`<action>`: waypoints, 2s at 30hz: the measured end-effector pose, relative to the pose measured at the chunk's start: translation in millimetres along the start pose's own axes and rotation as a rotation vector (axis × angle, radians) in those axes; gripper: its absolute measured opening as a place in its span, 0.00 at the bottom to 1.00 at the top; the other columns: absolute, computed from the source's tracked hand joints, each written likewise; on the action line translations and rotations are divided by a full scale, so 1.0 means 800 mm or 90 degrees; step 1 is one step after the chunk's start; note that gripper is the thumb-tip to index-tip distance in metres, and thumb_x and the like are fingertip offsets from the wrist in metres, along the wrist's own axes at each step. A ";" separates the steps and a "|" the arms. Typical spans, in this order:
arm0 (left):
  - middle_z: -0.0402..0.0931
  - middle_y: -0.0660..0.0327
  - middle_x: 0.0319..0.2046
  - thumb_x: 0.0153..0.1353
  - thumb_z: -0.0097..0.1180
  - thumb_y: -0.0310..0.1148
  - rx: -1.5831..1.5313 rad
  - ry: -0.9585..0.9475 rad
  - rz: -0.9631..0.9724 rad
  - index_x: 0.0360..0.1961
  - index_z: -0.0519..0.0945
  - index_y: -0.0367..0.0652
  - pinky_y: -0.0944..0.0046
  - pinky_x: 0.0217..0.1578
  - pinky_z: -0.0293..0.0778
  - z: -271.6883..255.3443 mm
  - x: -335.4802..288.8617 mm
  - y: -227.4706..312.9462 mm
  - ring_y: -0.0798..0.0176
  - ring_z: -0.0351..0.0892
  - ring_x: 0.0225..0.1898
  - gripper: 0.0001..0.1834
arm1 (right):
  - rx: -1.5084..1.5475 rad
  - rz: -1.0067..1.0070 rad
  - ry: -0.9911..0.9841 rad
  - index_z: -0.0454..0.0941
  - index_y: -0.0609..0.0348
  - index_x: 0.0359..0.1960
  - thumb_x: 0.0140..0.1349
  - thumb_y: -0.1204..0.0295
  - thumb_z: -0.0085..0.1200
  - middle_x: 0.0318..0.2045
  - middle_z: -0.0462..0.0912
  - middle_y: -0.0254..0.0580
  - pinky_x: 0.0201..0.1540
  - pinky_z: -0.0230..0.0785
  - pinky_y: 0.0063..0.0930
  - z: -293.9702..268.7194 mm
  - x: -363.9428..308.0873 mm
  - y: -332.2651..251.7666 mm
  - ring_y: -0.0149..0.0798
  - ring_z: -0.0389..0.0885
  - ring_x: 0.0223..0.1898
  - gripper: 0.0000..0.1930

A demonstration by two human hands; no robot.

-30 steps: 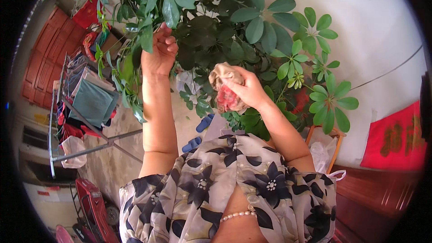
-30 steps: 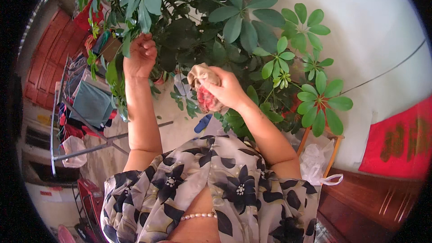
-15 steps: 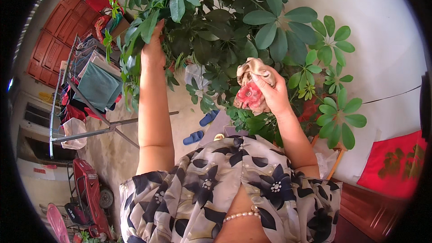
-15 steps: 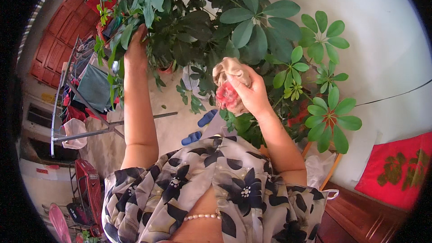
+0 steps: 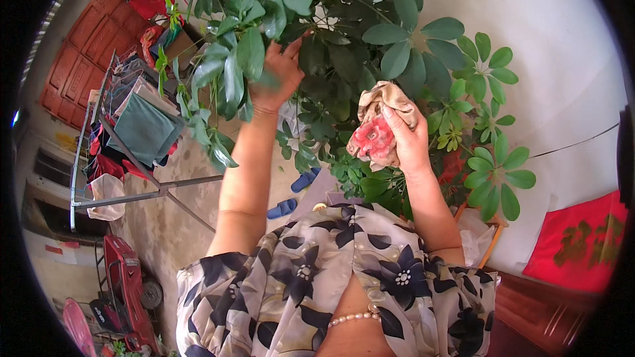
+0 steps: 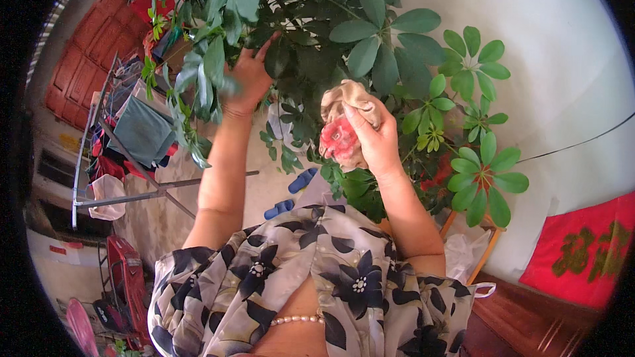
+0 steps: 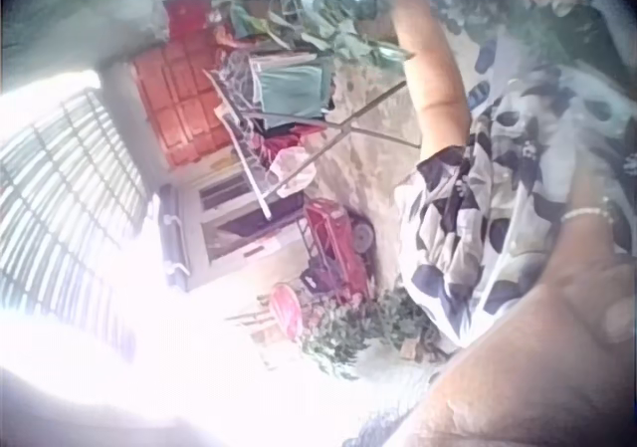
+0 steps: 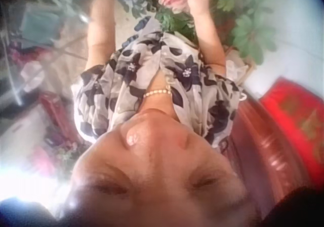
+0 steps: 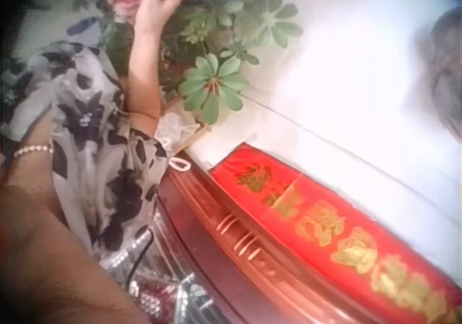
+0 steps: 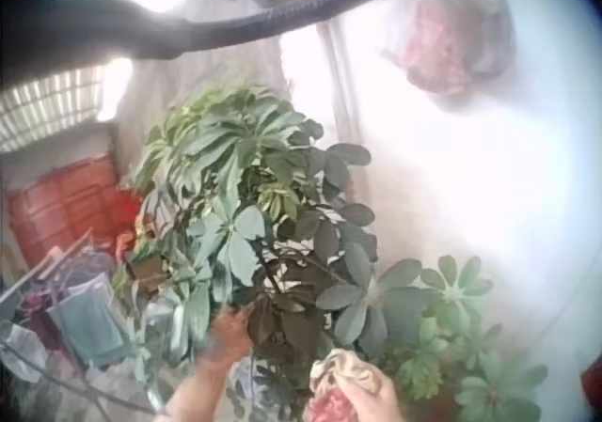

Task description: The person is wiping the leaves of a large indoor plant with a cloth, handling them one at a time.

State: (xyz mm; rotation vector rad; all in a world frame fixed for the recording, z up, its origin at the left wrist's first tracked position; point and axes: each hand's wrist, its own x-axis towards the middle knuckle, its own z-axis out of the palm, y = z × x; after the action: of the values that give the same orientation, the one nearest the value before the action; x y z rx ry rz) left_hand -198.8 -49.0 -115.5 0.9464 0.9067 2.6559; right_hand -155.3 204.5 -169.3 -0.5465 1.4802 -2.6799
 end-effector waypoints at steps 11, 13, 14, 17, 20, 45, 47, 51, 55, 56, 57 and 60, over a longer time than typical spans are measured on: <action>0.61 0.54 0.59 0.65 0.40 0.44 -0.040 0.050 0.124 0.61 0.60 0.43 0.57 0.59 0.58 -0.016 0.016 -0.023 0.56 0.61 0.59 0.26 | 0.046 -0.016 0.041 0.73 0.64 0.46 0.60 0.74 0.54 0.42 0.77 0.34 0.48 0.66 0.21 0.002 -0.003 -0.003 0.26 0.74 0.42 0.14; 0.62 0.54 0.58 0.65 0.40 0.43 -0.006 0.090 0.142 0.61 0.60 0.43 0.58 0.59 0.58 -0.021 0.023 -0.035 0.57 0.62 0.58 0.26 | 0.102 -0.031 0.029 0.72 0.65 0.49 0.60 0.74 0.53 0.45 0.77 0.36 0.50 0.64 0.23 0.013 -0.002 0.002 0.27 0.74 0.45 0.16; 0.62 0.54 0.58 0.65 0.40 0.42 0.019 0.112 0.146 0.61 0.60 0.42 0.59 0.59 0.59 -0.022 0.024 -0.045 0.58 0.62 0.58 0.25 | 0.126 -0.036 0.029 0.71 0.65 0.51 0.60 0.74 0.53 0.47 0.76 0.36 0.52 0.64 0.23 0.023 -0.001 -0.001 0.28 0.73 0.47 0.17; 0.64 0.54 0.57 0.66 0.41 0.41 0.134 0.142 0.101 0.60 0.61 0.42 0.60 0.58 0.60 -0.015 0.022 -0.070 0.59 0.64 0.57 0.24 | 0.070 -0.011 -0.013 0.70 0.65 0.51 0.60 0.73 0.53 0.48 0.76 0.37 0.54 0.61 0.25 0.016 -0.006 0.000 0.29 0.72 0.49 0.18; 0.65 0.55 0.56 0.66 0.41 0.40 0.265 0.149 0.046 0.60 0.62 0.41 0.62 0.57 0.61 -0.004 0.011 -0.082 0.60 0.65 0.55 0.23 | 0.039 -0.071 0.014 0.69 0.65 0.53 0.59 0.74 0.54 0.48 0.75 0.38 0.54 0.62 0.25 0.022 -0.003 -0.009 0.30 0.72 0.49 0.20; 0.60 0.58 0.61 0.66 0.35 0.48 -0.266 -0.086 0.132 0.65 0.53 0.53 0.37 0.60 0.54 -0.033 0.100 -0.094 0.52 0.56 0.63 0.28 | -0.368 -0.016 -0.413 0.67 0.61 0.54 0.48 0.78 0.58 0.41 0.77 0.46 0.35 0.72 0.28 0.152 0.013 -0.038 0.38 0.80 0.34 0.28; 0.58 0.60 0.62 0.66 0.36 0.47 0.068 -0.023 0.131 0.65 0.53 0.54 0.36 0.59 0.55 -0.037 0.112 -0.088 0.53 0.55 0.63 0.28 | -0.328 -0.071 -0.415 0.67 0.62 0.54 0.49 0.79 0.57 0.41 0.76 0.47 0.33 0.72 0.27 0.150 0.010 -0.032 0.37 0.80 0.33 0.26; 0.55 0.59 0.64 0.63 0.43 0.49 0.224 0.053 0.117 0.65 0.53 0.52 0.40 0.59 0.58 -0.036 0.089 -0.086 0.51 0.53 0.64 0.31 | -0.352 -0.183 -0.440 0.69 0.63 0.49 0.47 0.78 0.60 0.39 0.76 0.47 0.34 0.72 0.29 0.142 -0.007 -0.037 0.39 0.80 0.33 0.24; 0.54 0.55 0.64 0.64 0.43 0.45 -0.040 0.028 -0.005 0.65 0.51 0.47 0.43 0.61 0.56 -0.009 0.073 -0.073 0.51 0.52 0.65 0.32 | -0.062 -0.312 -0.142 0.74 0.63 0.41 0.52 0.71 0.58 0.40 0.78 0.44 0.44 0.70 0.33 0.096 -0.015 -0.041 0.40 0.78 0.41 0.16; 0.53 0.54 0.64 0.64 0.43 0.44 -0.080 0.020 -0.030 0.65 0.51 0.46 0.44 0.61 0.55 -0.007 0.070 -0.072 0.50 0.51 0.65 0.32 | -0.007 -0.328 -0.037 0.74 0.61 0.41 0.55 0.71 0.56 0.40 0.78 0.40 0.45 0.69 0.30 0.077 -0.010 -0.031 0.34 0.77 0.41 0.12; 0.53 0.54 0.64 0.64 0.43 0.44 -0.120 0.007 -0.061 0.65 0.51 0.44 0.45 0.62 0.55 -0.007 0.083 -0.082 0.50 0.51 0.65 0.32 | 0.021 -0.371 0.129 0.73 0.59 0.41 0.57 0.73 0.54 0.40 0.78 0.37 0.46 0.69 0.28 0.052 0.001 -0.037 0.33 0.77 0.40 0.11; 0.52 0.51 0.64 0.65 0.42 0.41 -0.169 0.039 -0.076 0.66 0.49 0.40 0.47 0.63 0.54 0.000 0.055 -0.071 0.50 0.50 0.66 0.32 | 0.013 -0.441 0.209 0.69 0.64 0.47 0.62 0.69 0.46 0.42 0.76 0.43 0.46 0.71 0.33 -0.002 0.027 -0.026 0.39 0.77 0.40 0.14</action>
State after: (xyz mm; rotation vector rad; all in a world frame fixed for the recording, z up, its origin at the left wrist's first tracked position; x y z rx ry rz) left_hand -235.1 12.0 -126.6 0.7302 0.5801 2.6293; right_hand -173.0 212.7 -146.8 -0.7648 1.5485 -3.4512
